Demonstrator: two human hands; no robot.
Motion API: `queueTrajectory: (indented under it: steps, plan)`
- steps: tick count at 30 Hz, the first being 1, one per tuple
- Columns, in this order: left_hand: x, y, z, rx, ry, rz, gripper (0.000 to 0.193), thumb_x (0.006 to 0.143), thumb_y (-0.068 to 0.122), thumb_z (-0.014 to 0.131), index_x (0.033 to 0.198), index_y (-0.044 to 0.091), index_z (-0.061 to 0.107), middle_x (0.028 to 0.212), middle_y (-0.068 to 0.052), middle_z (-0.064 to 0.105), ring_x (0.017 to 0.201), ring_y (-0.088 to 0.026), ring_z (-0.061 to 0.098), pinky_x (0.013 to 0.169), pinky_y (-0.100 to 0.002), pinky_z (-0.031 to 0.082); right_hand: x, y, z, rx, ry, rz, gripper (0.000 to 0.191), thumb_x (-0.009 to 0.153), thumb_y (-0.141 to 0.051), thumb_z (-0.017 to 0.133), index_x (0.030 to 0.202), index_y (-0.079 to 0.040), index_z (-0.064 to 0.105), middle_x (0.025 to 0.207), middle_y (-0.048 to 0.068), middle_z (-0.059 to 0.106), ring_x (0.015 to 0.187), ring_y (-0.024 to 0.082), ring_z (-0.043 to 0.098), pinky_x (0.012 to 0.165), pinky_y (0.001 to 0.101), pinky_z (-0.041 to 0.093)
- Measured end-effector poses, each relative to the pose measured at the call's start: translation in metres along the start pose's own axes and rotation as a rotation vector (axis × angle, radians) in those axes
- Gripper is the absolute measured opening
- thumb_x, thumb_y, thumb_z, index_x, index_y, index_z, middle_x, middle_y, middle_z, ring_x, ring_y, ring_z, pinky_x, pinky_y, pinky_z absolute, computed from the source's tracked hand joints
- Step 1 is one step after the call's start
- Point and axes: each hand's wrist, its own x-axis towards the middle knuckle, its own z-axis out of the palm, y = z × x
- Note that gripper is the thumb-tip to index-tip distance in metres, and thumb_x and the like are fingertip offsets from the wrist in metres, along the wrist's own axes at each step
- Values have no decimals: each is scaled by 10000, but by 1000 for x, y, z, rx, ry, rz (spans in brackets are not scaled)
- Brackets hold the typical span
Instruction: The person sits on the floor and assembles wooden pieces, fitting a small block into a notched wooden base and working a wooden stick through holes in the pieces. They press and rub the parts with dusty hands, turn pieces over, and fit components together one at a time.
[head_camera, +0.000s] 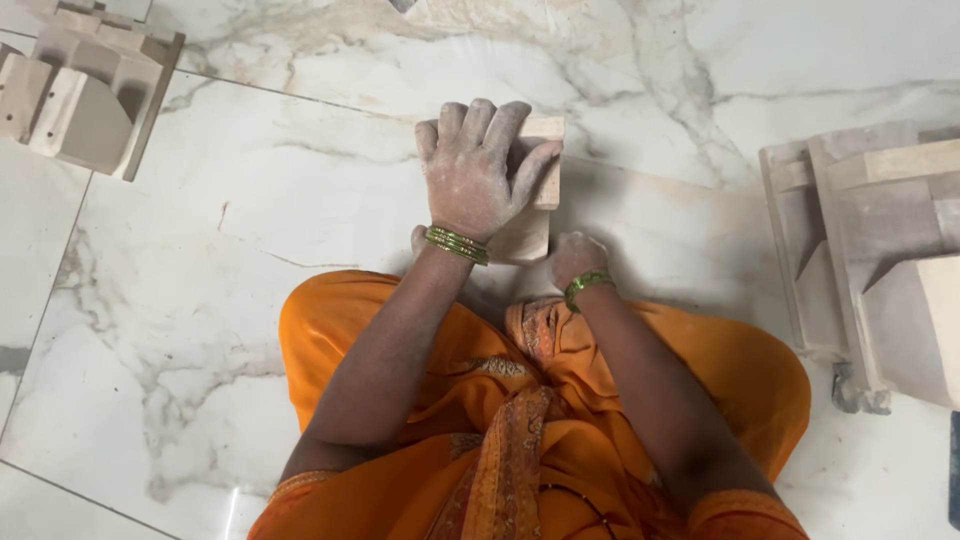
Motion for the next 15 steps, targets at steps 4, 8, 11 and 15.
queueTrajectory:
  steps: [4, 8, 11, 15]
  plan:
    - [2, -1, -2, 10, -5, 4, 455, 957, 606, 680, 1109, 178, 709, 959, -7, 610, 920, -225, 525, 854, -448, 361, -16, -1, -21, 47, -164, 85, 286, 975, -248, 536, 881, -51, 720, 877, 158, 705, 796, 255, 737, 719, 410, 630]
    - [-1, -1, -2, -8, -28, -14, 464, 964, 609, 674, 1130, 177, 705, 965, -9, 608, 929, -230, 524, 858, -448, 361, -19, -5, -36, 122, 70, 109, 155, 849, -191, 618, 918, -84, 707, 844, 184, 701, 789, 326, 724, 719, 443, 609]
    - [-1, -3, -1, -5, -12, -9, 467, 966, 610, 669, 1136, 176, 698, 977, -16, 607, 937, -232, 522, 868, -450, 363, -7, -1, -23, 150, 222, 26, 128, 839, -121, 620, 914, -98, 721, 902, 152, 724, 843, 306, 734, 778, 429, 611]
    - [-1, 1, 0, -1, -20, -2, 460, 964, 612, 664, 1121, 180, 698, 968, -16, 606, 932, -230, 525, 859, -454, 360, 5, 3, -7, 38, -13, 59, 157, 876, -184, 629, 905, -69, 731, 953, 179, 717, 884, 303, 733, 780, 413, 614]
